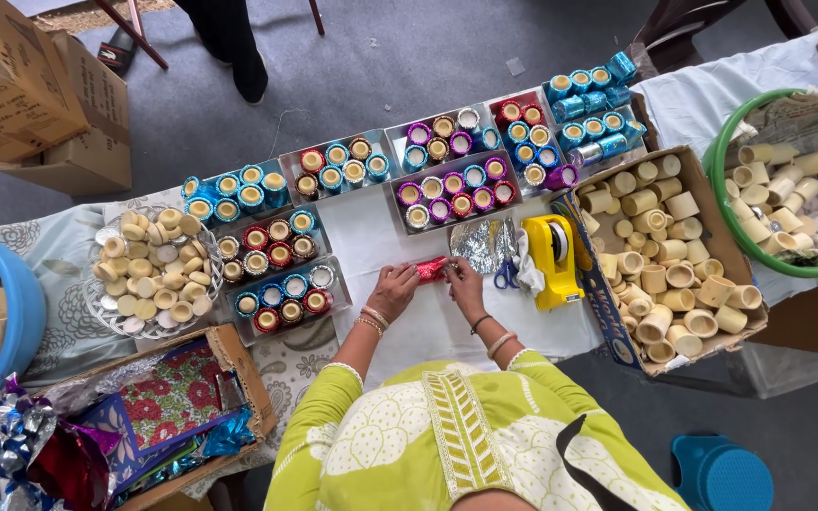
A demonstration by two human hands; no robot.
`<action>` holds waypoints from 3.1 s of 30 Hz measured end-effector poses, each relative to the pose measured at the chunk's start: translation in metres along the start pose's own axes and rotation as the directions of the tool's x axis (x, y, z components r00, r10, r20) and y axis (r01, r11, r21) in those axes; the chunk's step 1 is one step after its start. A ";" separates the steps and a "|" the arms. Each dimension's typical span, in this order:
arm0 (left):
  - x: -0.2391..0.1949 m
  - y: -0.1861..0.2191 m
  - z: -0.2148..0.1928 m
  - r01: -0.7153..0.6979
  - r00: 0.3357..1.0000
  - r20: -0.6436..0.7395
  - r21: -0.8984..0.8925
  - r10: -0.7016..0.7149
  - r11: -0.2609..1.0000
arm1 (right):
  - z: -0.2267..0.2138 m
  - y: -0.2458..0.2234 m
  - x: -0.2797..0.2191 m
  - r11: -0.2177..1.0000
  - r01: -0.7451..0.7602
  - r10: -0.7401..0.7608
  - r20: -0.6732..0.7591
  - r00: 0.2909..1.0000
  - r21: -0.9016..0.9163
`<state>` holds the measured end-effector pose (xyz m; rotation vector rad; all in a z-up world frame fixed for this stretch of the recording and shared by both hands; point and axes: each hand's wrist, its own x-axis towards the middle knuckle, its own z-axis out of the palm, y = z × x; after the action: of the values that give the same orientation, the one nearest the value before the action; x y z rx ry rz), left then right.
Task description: The person wraps small cylindrical candles in shiny red foil, folding the material around the body and tucking the edges to create a neat package. They place the finished items into a tray and then pick up a new candle from a box to repeat the process.
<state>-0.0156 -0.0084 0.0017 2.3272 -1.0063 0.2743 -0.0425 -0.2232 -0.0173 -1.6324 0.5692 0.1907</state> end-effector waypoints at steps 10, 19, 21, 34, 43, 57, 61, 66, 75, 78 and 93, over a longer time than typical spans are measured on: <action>0.001 0.001 -0.003 0.009 1.000 0.014 -0.004 -0.009 1.000 | 0.010 -0.069 -0.033 0.781 0.472 -0.441 0.174 0.881 -0.409; -0.001 0.002 -0.002 0.012 1.000 0.000 -0.001 -0.012 1.000 | -0.002 -0.076 -0.024 0.724 0.459 -0.350 0.299 0.888 -0.515; 0.000 0.001 -0.003 0.017 1.000 0.007 -0.006 -0.017 1.000 | -0.001 -0.081 -0.028 0.564 0.542 -0.515 0.248 0.821 -0.623; -0.007 -0.005 -0.008 0.346 0.911 -0.092 -0.355 -0.401 0.868 | 0.012 -0.078 -0.027 0.274 0.627 -0.634 0.354 0.688 -0.729; -0.008 -0.012 -0.004 0.208 0.978 0.013 -0.090 -0.208 0.974 | 0.011 -0.080 -0.029 0.240 0.632 -0.654 0.359 0.666 -0.737; -0.004 -0.001 -0.012 0.120 0.993 -0.023 0.015 -0.120 0.993 | -0.015 -0.088 -0.047 0.537 0.611 -0.611 0.231 0.757 -0.582; -0.003 0.002 -0.014 0.125 0.992 -0.021 -0.003 -0.125 0.992 | -0.080 -0.068 -0.049 0.695 0.464 -0.577 -0.043 0.815 -0.549; -0.003 0.002 -0.011 0.168 0.985 -0.031 -0.001 -0.168 0.986 | -0.172 -0.058 -0.069 0.670 0.203 -0.637 -0.412 0.652 -0.714; -0.002 0.001 -0.011 0.172 0.985 0.001 0.004 -0.172 0.985 | -0.223 -0.028 -0.069 0.740 0.029 -0.441 -0.453 0.775 -0.672; -0.004 0.000 -0.010 0.170 0.985 0.002 0.012 -0.170 0.985 | -0.222 -0.029 -0.069 0.786 0.021 -0.391 -0.471 0.790 -0.618; -0.006 -0.001 -0.006 0.165 0.986 -0.003 0.021 -0.165 0.986 | -0.244 0.055 -0.064 0.983 0.163 -0.094 -0.524 0.846 0.088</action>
<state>-0.0184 -0.0007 0.0040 2.4125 -0.8071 0.2208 -0.1724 -0.4455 0.0003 -1.5863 0.8581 -0.3979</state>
